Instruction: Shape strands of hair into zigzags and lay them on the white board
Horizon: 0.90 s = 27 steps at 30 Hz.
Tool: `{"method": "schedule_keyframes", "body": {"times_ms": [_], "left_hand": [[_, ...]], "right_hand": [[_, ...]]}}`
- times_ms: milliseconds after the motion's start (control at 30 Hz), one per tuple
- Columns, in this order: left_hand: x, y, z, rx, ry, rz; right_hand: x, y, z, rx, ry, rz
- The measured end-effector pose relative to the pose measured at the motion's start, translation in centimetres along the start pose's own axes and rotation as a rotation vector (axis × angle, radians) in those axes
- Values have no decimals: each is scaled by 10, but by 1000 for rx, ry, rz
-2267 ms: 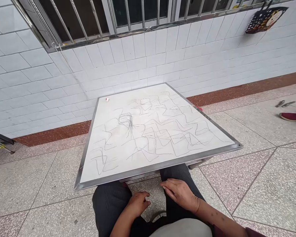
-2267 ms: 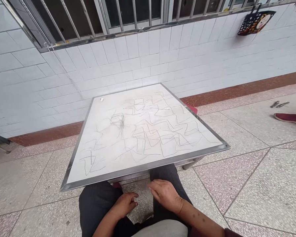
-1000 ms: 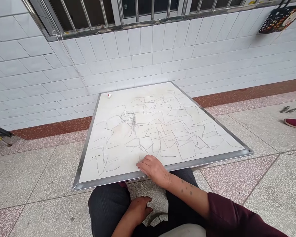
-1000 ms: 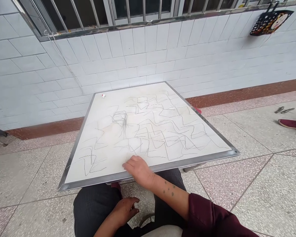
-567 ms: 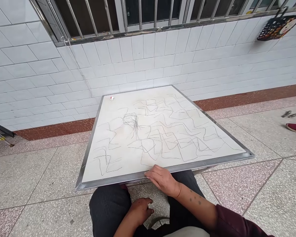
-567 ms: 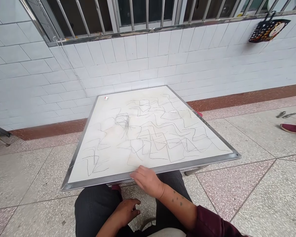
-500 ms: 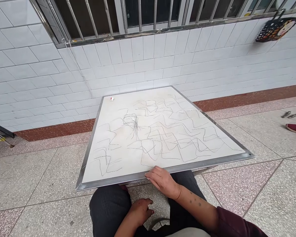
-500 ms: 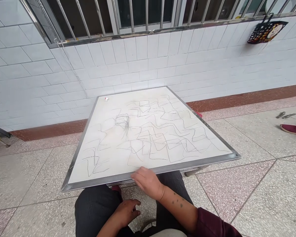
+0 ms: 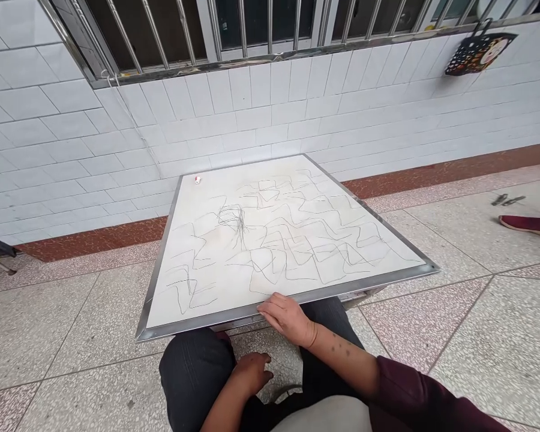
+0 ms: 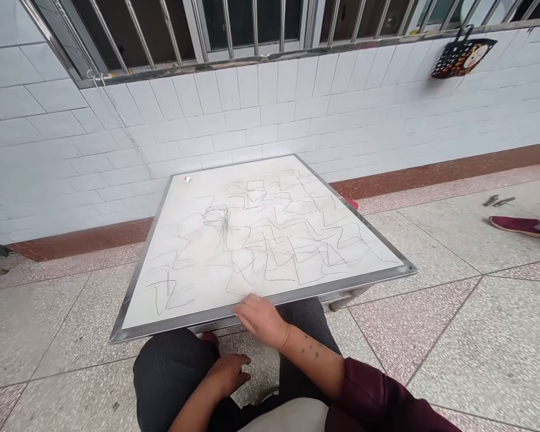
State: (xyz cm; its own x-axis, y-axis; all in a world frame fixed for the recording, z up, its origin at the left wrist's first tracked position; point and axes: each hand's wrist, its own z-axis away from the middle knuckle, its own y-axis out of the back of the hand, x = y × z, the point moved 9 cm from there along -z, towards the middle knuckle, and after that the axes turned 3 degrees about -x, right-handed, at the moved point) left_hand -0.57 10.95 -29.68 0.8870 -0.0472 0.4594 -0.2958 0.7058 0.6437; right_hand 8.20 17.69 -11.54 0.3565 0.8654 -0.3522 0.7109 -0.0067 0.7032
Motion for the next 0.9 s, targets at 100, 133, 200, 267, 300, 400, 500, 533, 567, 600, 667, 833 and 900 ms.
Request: {"method": "schedule_keyframes", "body": {"times_ms": [100, 133, 200, 267, 300, 400, 500, 533, 567, 600, 667, 833, 900], "left_hand": [[-2, -1, -1, -12, -5, -6], [-3, -1, -1, -13, -2, -8], [-5, -1, -1, -13, 5, -11], [-6, -1, 0, -13, 13, -12], [-7, -1, 0, -14, 17, -12], [-7, -1, 1, -13, 31, -9], [-8, 0, 1, -15, 44, -1], [-9, 0, 1, -16, 46, 2], [-9, -1, 1, -18, 46, 5], [-9, -1, 1, -19, 44, 7], [-8, -1, 1, -21, 41, 9], [-8, 0, 2, -13, 39, 8], [-8, 1, 4, -6, 39, 10]], "right_hand": [[3, 6, -9, -2, -76, 72], [6, 9, -13, -5, -113, 120], [14, 11, -22, -27, -183, 203], [22, 8, -28, -62, -218, 231], [24, 6, -31, -76, -221, 230], [28, 1, -33, -91, -211, 204], [29, 4, -33, -75, -213, 159], [30, 8, -33, -56, -228, 120], [33, 12, -33, -29, -254, 70], [36, 17, -32, 6, -290, 11], [46, 27, -31, 82, -378, -123], [65, 42, -27, 206, -544, -387], [70, 45, -25, 232, -614, -514]]}}
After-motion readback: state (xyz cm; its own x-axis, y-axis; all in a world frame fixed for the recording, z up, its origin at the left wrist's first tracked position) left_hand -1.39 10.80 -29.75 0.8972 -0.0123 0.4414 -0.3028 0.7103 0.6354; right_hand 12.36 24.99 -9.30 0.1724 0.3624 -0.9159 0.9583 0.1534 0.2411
